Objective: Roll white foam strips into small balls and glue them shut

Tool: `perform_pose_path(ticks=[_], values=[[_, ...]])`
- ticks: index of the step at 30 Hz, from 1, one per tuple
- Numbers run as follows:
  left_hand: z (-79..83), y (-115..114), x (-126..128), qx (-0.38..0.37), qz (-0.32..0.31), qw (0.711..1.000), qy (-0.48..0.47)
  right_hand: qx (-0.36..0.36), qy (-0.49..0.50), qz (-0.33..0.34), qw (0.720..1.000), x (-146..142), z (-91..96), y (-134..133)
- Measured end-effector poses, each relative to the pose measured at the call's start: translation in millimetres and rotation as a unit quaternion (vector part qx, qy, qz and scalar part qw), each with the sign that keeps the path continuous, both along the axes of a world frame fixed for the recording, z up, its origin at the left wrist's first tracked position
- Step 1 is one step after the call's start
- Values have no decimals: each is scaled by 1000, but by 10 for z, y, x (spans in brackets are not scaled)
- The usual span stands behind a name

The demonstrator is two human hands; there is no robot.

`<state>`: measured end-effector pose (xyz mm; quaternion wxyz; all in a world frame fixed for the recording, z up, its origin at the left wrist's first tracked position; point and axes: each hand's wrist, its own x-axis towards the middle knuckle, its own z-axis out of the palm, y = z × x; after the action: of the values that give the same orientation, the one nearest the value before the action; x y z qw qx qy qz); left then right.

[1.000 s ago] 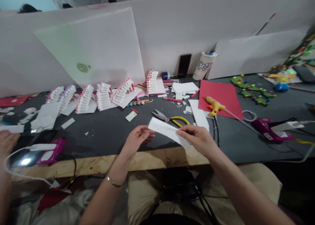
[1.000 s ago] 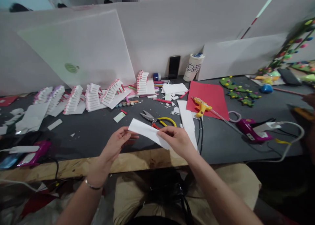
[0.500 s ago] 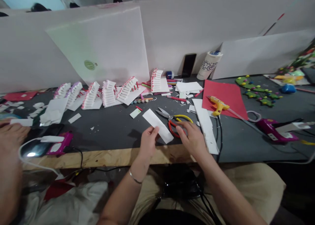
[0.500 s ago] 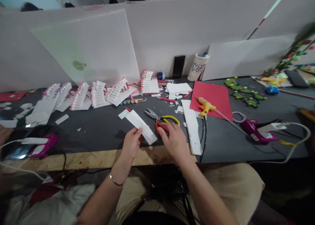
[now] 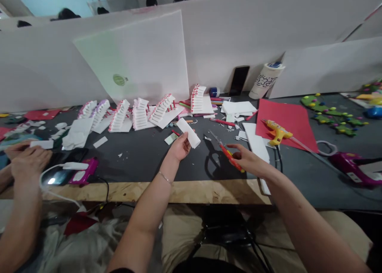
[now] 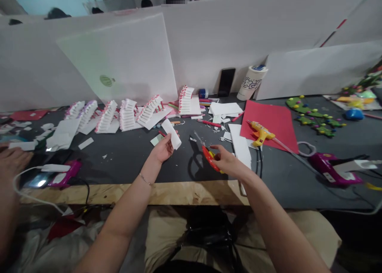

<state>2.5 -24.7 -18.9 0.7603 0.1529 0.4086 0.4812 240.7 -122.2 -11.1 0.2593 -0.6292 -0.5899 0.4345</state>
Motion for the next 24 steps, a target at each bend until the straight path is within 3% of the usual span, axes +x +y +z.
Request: perform_pose_path(ticks=[2, 4, 7, 10, 13, 19, 24], values=[[-30, 3, -6, 0, 23, 1000, -7, -19, 179, 21, 984, 13, 15, -174], [-47, 0, 3, 0, 43, 999, -12, -32, 296, 47, 953, -53, 3, -381], [-55, -23, 36, 7, 46, 999, -10, -114, 423, 98, 894, -246, -93, -663], [-45, -66, 65, 19, 39, 999, -11, -159, 506, 67, 845, -433, -214, -821], [-27, -106, 79, 22, 43, 999, -11, -169, 515, 30, 840, -539, -234, -852], [7, -144, 95, 26, 40, 999, -3, -189, 523, 0, 831, -601, -78, -805], [20, -180, 118, 45, 6, 999, -13, -191, 530, -6, 826, -598, -107, -781]])
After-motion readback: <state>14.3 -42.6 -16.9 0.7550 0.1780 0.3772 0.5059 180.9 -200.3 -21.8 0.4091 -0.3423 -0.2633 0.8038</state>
